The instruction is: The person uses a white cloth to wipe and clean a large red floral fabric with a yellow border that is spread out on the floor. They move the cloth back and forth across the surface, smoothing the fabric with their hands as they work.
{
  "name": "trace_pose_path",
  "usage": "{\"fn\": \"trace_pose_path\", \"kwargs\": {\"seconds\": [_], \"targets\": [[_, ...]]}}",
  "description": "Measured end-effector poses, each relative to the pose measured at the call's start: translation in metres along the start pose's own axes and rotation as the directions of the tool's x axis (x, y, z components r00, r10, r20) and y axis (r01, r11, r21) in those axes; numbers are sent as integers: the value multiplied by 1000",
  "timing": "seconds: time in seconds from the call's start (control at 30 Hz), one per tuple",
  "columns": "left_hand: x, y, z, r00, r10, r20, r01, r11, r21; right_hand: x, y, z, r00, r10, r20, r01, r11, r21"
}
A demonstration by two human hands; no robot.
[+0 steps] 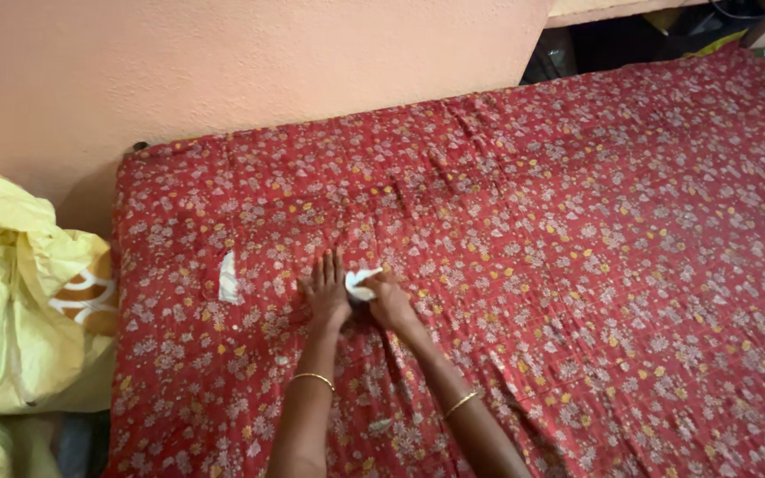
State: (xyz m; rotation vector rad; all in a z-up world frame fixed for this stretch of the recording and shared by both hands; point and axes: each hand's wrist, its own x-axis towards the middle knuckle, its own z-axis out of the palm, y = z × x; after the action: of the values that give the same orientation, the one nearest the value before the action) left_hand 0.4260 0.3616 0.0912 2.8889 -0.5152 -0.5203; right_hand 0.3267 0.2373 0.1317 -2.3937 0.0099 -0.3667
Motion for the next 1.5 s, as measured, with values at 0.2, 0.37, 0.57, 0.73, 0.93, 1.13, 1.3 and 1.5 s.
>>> {"fn": "trace_pose_path", "kwargs": {"seconds": [0.2, 0.37, 0.57, 0.73, 0.93, 1.13, 1.3, 1.5], "targets": [[-19, -7, -12, 997, -8, 79, -16, 955, 295, 20, -14, -70, 909, 306, 282, -346, 933, 104], [-24, 2, -23, 962, -117, 246, -4, 898, 441, 31, -12, -46, 943, 310, 121, -259, 912, -317], [6, -19, 22, 996, -55, 74, 25, 933, 360, -14, -30, -24, 967, 226, 122, -184, 942, -282], [-33, -38, -19, 997, 59, 51, -66, 986, 150, -61, -21, -29, 932, 110, 344, -118, 993, 1], [-35, -36, -19, 925, -97, -368, 117, 993, 31, -67, -16, -78, 703, 183, 688, -212, 976, -43], [2, -50, 15, 926, -58, -374, 172, 945, 279, -14, -3, -97, 941, 333, -54, -338, 931, -139], [-17, -49, 2, 924, -171, -341, 187, 982, 15, 22, 29, -55, 885, 245, -396, -338, 923, -182], [-36, -56, -19, 907, -283, -312, 246, 957, -151, 47, 8, 47, 963, 253, 91, -152, 792, -592]]}}
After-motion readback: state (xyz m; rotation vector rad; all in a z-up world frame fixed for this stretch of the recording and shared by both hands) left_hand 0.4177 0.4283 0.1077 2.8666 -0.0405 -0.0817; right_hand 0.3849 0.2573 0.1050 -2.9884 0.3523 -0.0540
